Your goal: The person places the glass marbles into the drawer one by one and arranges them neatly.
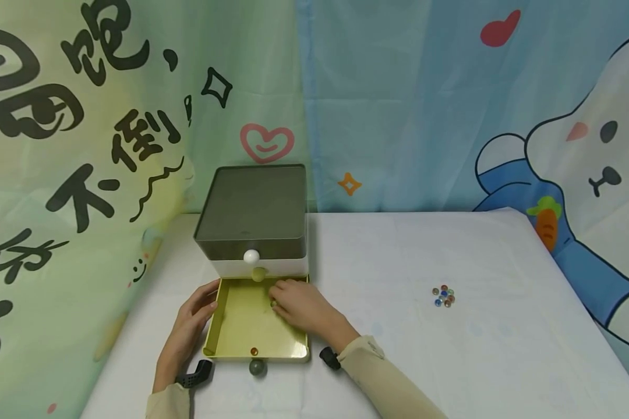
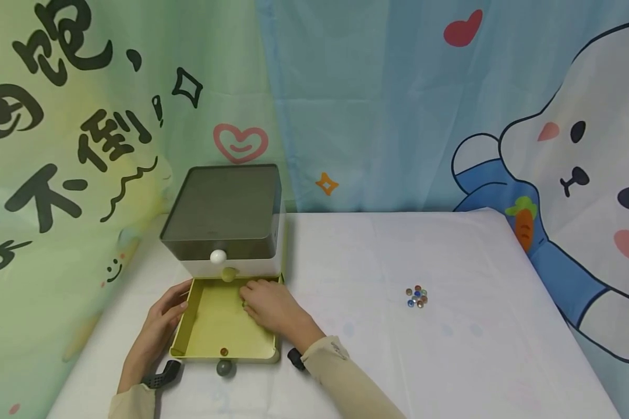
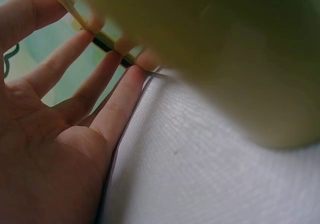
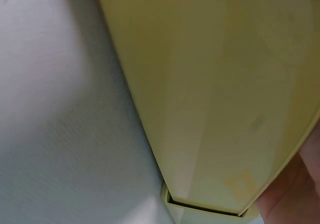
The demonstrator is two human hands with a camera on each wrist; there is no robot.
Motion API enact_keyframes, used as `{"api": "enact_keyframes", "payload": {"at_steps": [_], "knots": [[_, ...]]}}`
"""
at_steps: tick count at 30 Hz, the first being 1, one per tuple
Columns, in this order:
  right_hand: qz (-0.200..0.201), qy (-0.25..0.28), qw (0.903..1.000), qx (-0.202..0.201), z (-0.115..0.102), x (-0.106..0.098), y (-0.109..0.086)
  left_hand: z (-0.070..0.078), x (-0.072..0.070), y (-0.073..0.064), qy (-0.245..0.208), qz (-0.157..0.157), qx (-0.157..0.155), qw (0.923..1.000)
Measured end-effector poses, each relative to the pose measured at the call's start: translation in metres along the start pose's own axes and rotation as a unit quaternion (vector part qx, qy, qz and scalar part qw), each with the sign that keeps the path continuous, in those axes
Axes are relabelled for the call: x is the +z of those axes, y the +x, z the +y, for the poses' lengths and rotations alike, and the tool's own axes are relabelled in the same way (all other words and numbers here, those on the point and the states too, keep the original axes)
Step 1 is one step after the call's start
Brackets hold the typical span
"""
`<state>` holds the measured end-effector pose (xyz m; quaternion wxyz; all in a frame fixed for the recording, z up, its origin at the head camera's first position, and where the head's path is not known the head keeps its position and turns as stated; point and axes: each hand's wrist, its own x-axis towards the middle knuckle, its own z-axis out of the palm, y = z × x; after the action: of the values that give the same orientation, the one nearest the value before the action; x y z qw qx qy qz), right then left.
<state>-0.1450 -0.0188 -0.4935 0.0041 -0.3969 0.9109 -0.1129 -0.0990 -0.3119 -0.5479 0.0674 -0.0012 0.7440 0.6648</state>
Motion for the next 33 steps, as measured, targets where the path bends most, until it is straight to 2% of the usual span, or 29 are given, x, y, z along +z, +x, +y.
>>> {"api": "enact_keyframes", "payload": {"at_steps": [18,33], "knots": [[0.011,-0.065,0.9978,0.002,-0.0018,0.0086,0.0074,0.001,0.0009,-0.0001,0.002,0.001,-0.005,1.0],[-0.003,-0.056,0.9984,0.012,-0.0032,0.0054,0.0071,0.0017,0.001,-0.0003,0.004,0.0,-0.01,0.9999]]}}
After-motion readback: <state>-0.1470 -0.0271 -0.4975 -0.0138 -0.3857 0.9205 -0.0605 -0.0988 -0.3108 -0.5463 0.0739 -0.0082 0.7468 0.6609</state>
